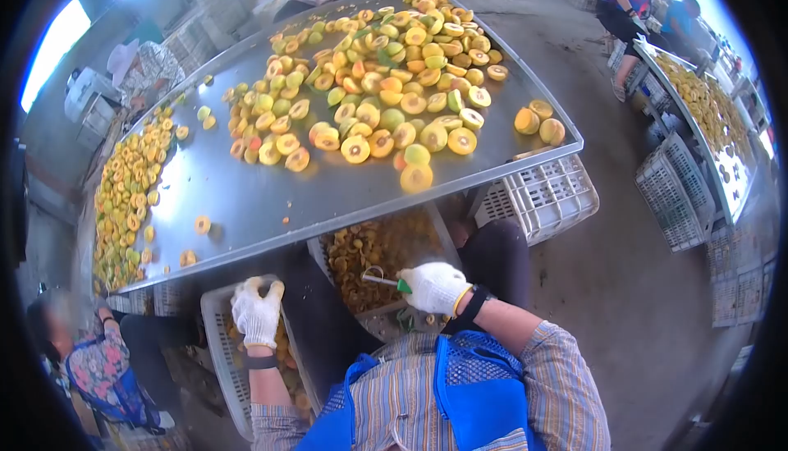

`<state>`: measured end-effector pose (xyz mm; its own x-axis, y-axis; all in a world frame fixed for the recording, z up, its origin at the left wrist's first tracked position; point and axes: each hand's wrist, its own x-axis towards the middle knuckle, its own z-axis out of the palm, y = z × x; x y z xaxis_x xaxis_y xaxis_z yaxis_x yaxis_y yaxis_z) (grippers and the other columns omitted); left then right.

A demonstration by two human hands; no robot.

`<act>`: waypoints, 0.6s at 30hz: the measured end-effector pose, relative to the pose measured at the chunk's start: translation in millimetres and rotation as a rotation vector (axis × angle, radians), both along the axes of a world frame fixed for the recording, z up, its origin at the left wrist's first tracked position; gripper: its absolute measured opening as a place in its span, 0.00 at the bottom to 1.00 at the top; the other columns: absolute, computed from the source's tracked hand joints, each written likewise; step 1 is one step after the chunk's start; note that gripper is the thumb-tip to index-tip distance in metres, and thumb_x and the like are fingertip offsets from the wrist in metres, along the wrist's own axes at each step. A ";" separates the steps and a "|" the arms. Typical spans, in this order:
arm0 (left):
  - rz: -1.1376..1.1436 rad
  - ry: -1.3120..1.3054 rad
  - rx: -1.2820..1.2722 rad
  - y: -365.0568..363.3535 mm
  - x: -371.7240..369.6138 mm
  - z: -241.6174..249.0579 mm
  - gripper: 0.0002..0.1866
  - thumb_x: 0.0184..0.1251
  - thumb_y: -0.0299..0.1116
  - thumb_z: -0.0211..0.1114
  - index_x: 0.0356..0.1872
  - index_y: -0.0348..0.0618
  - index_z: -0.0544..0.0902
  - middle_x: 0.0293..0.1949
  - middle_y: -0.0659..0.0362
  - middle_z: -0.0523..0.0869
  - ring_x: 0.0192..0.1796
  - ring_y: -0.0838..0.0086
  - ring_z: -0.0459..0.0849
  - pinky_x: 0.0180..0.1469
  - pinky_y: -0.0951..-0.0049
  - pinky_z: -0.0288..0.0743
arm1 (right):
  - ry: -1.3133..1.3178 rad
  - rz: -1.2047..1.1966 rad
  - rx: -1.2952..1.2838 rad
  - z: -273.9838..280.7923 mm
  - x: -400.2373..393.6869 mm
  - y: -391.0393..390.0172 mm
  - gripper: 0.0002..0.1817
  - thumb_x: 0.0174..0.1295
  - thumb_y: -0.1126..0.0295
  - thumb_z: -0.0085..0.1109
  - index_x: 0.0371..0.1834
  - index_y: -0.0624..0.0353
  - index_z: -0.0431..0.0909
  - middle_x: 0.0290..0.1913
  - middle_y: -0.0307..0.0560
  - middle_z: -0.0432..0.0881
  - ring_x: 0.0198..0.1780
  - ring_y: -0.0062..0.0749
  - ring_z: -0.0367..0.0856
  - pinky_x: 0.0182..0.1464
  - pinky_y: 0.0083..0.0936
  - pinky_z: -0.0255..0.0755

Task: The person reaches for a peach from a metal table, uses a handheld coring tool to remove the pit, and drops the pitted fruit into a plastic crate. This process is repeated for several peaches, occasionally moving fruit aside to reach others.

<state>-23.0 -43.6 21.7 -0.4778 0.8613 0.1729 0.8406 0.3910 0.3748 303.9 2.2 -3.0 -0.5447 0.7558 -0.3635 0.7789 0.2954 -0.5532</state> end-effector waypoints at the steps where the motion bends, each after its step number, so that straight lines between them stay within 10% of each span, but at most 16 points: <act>1: -0.051 0.344 0.170 7.1 3.9 -1.4 0.16 0.59 0.40 0.74 0.45 0.44 0.86 0.41 0.49 0.88 0.42 0.53 0.86 0.49 0.55 0.80 | -0.020 0.018 -0.001 -0.2 0.2 2.9 0.15 0.60 0.59 0.58 0.46 0.52 0.84 0.35 0.54 0.87 0.39 0.52 0.87 0.44 0.44 0.80; 5: -0.545 0.209 0.471 97.6 88.4 9.3 0.19 0.57 0.35 0.74 0.50 0.46 0.82 0.46 0.54 0.87 0.51 0.54 0.85 0.54 0.57 0.79 | -0.064 0.143 -0.041 -7.8 -7.0 -0.1 0.10 0.61 0.63 0.59 0.42 0.53 0.84 0.33 0.52 0.87 0.37 0.50 0.89 0.40 0.44 0.81; 11: -1.130 0.286 -0.072 219.8 206.1 -20.2 0.25 0.61 0.35 0.64 0.62 0.55 0.78 0.56 0.52 0.83 0.56 0.55 0.83 0.55 0.56 0.79 | 0.026 0.229 0.070 -37.1 -3.7 -14.1 0.09 0.59 0.65 0.61 0.39 0.52 0.85 0.30 0.52 0.87 0.34 0.48 0.89 0.37 0.43 0.81; 18: -0.912 0.223 -0.606 230.5 188.8 11.5 0.21 0.61 0.46 0.65 0.54 0.53 0.83 0.52 0.50 0.87 0.57 0.57 0.85 0.58 0.58 0.78 | 0.079 0.162 0.083 -13.2 0.1 -10.8 0.10 0.61 0.63 0.61 0.42 0.55 0.82 0.27 0.54 0.86 0.32 0.46 0.89 0.34 0.42 0.80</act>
